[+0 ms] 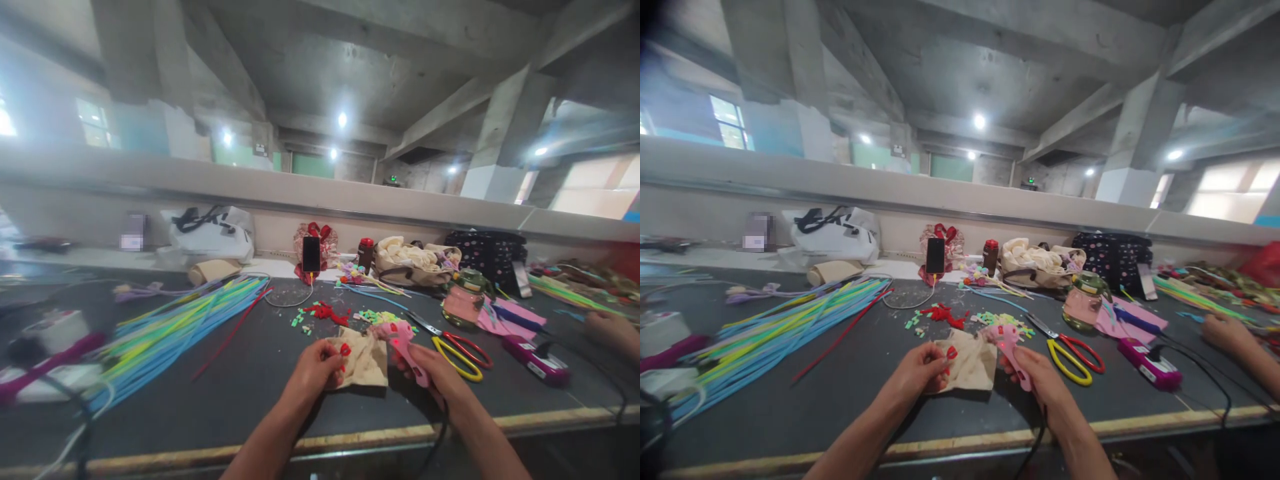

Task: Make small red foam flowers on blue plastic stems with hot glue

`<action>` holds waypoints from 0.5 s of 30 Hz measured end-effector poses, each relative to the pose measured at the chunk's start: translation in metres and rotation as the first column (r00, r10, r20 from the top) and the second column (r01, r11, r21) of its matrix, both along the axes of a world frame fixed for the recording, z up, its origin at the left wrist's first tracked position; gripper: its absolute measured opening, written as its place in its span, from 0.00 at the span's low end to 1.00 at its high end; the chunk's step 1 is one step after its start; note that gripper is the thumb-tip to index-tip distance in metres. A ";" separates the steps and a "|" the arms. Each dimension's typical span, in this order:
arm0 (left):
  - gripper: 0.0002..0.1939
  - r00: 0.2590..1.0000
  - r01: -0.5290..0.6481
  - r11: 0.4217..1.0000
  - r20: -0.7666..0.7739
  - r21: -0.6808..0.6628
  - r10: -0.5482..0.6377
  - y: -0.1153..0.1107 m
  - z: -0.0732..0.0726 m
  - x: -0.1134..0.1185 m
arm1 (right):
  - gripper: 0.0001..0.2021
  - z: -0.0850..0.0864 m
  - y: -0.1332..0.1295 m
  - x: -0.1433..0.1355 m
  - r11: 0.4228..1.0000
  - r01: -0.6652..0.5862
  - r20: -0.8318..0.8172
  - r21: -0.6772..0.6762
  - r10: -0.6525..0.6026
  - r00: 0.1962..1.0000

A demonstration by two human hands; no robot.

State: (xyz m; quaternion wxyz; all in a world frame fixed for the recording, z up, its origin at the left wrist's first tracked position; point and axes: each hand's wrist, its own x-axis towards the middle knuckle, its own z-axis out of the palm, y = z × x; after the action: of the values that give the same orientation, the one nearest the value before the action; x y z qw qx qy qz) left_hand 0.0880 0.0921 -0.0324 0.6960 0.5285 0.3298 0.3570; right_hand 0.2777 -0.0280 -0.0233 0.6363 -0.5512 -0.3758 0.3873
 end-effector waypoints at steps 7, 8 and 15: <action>0.10 0.999 -0.030 0.999 0.046 0.025 0.028 -0.008 0.005 -0.004 | 0.11 0.005 -0.003 0.009 0.995 0.046 -0.291 0.094 -0.017 0.957; 0.10 0.998 -0.044 0.999 0.055 0.032 0.042 -0.010 0.007 -0.005 | 0.11 0.006 -0.004 0.007 0.993 0.046 -0.308 0.106 -0.011 0.951; 0.10 0.966 -0.227 0.968 0.151 0.103 0.210 -0.018 0.028 -0.023 | 0.18 0.017 -0.007 -0.029 0.964 -0.086 -0.519 0.252 0.210 0.829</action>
State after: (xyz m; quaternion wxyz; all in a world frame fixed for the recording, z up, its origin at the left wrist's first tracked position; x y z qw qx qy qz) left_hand 0.0655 0.0742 -0.0040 0.6408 0.5032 0.3150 0.4868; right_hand 0.2491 -0.0349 -0.0061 0.7407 -0.3153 -0.2631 0.5318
